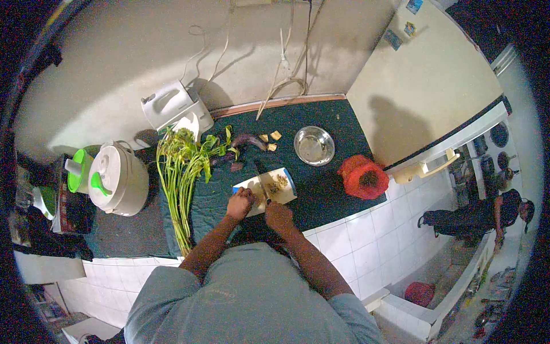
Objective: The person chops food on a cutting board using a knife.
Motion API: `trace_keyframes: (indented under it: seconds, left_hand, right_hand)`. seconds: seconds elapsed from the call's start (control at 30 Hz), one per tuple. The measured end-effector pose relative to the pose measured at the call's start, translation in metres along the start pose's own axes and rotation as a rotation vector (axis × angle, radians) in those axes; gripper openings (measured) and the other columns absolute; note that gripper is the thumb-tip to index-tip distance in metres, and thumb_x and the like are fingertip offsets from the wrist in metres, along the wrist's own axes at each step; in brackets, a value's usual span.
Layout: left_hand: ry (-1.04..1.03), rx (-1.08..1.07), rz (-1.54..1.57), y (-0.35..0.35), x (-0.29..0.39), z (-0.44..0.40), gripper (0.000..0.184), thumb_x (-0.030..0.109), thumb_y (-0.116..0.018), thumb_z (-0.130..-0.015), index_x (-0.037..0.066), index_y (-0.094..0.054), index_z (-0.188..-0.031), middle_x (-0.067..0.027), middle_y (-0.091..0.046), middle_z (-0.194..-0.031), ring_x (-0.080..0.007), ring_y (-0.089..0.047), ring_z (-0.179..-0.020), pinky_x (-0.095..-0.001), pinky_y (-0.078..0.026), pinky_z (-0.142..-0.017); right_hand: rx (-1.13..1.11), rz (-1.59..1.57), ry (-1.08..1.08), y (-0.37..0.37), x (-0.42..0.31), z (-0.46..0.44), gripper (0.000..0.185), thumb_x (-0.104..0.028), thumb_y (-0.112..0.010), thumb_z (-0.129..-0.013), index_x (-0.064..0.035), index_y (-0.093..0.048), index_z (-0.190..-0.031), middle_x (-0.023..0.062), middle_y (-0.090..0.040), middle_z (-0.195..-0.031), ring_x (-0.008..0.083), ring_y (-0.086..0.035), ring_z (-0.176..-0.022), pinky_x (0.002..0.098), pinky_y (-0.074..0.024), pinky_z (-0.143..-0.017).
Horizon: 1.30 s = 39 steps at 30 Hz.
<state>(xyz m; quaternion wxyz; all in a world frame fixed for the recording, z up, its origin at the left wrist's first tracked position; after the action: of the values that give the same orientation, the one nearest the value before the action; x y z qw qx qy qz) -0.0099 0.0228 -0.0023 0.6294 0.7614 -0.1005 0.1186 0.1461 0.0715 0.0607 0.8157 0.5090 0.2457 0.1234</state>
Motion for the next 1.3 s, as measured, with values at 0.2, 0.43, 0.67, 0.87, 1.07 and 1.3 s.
trace_keyframes:
  seconds: [0.2,0.43,0.67,0.87,1.07,1.3]
  left_hand:
    - [-0.033,-0.005,0.0,0.0,0.001,0.001,0.016,0.014,-0.059,-0.076,0.013,-0.068,-0.089,-0.0038,-0.059,-0.097,-0.0246,-0.054,-0.1,-0.037,-0.052,-0.08]
    - [-0.001,-0.017,-0.001,0.005,0.002,0.001,0.018,0.015,-0.059,-0.077,0.015,-0.07,-0.09,-0.0028,-0.058,-0.095,-0.0242,-0.055,-0.099,-0.0368,-0.052,-0.08]
    - [0.001,-0.048,-0.022,0.01,0.005,0.001,0.02,0.017,-0.058,-0.08,0.016,-0.07,-0.095,-0.0028,-0.058,-0.096,-0.0243,-0.055,-0.099,-0.037,-0.051,-0.081]
    - [0.026,-0.069,-0.038,0.004,0.001,0.0,0.021,0.018,-0.057,-0.082,0.016,-0.069,-0.099,-0.0048,-0.058,-0.099,-0.0249,-0.054,-0.103,-0.038,-0.051,-0.083]
    - [-0.003,-0.111,-0.036,0.003,0.001,-0.002,0.025,0.019,-0.057,-0.084,0.018,-0.069,-0.106,-0.0057,-0.059,-0.101,-0.0256,-0.054,-0.105,-0.0387,-0.052,-0.084]
    - [0.095,-0.179,-0.012,0.004,-0.005,0.003,0.028,0.018,-0.057,-0.084,0.022,-0.07,-0.108,-0.0086,-0.058,-0.106,-0.0273,-0.054,-0.11,-0.0402,-0.052,-0.087]
  right_hand:
    - [0.052,-0.021,-0.042,-0.045,0.028,-0.018,0.039,-0.035,-0.046,-0.097,-0.0011,-0.064,-0.094,0.0201,-0.069,-0.092,0.0378,-0.068,-0.088,0.0504,-0.0533,-0.075]
    - [-0.017,0.025,0.001,-0.019,0.003,0.002,0.039,-0.034,-0.043,-0.098,-0.0015,-0.064,-0.092,0.0203,-0.069,-0.089,0.0378,-0.068,-0.084,0.0491,-0.0543,-0.07]
    - [0.114,0.072,0.038,-0.036,0.004,-0.007,0.029,-0.025,-0.047,-0.093,-0.0013,-0.062,-0.085,0.0196,-0.069,-0.083,0.0357,-0.07,-0.077,0.0482,-0.055,-0.068]
    - [0.077,0.051,-0.007,-0.039,0.003,0.003,0.022,-0.018,-0.049,-0.09,-0.0024,-0.063,-0.084,0.0188,-0.069,-0.083,0.0345,-0.07,-0.075,0.0475,-0.0551,-0.066]
    - [0.166,0.075,0.025,-0.055,0.012,-0.02,0.022,-0.018,-0.049,-0.089,-0.001,-0.063,-0.087,0.0188,-0.069,-0.082,0.0339,-0.07,-0.072,0.0464,-0.0548,-0.062]
    - [0.13,0.096,-0.138,-0.058,0.0,-0.006,0.022,-0.016,-0.051,-0.087,-0.0033,-0.065,-0.078,0.0144,-0.068,-0.081,0.0313,-0.069,-0.071,0.0441,-0.0549,-0.059]
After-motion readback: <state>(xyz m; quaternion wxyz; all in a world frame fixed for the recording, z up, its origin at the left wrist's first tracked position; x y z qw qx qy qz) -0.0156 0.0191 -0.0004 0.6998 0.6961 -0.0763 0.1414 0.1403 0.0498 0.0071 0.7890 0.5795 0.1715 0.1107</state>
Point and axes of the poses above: each hand's wrist, its own z-axis away from the middle knuckle, its own y-axis out of the back of the hand, x = y × z, the point moved 3 cm from there along -z, towards the middle knuckle
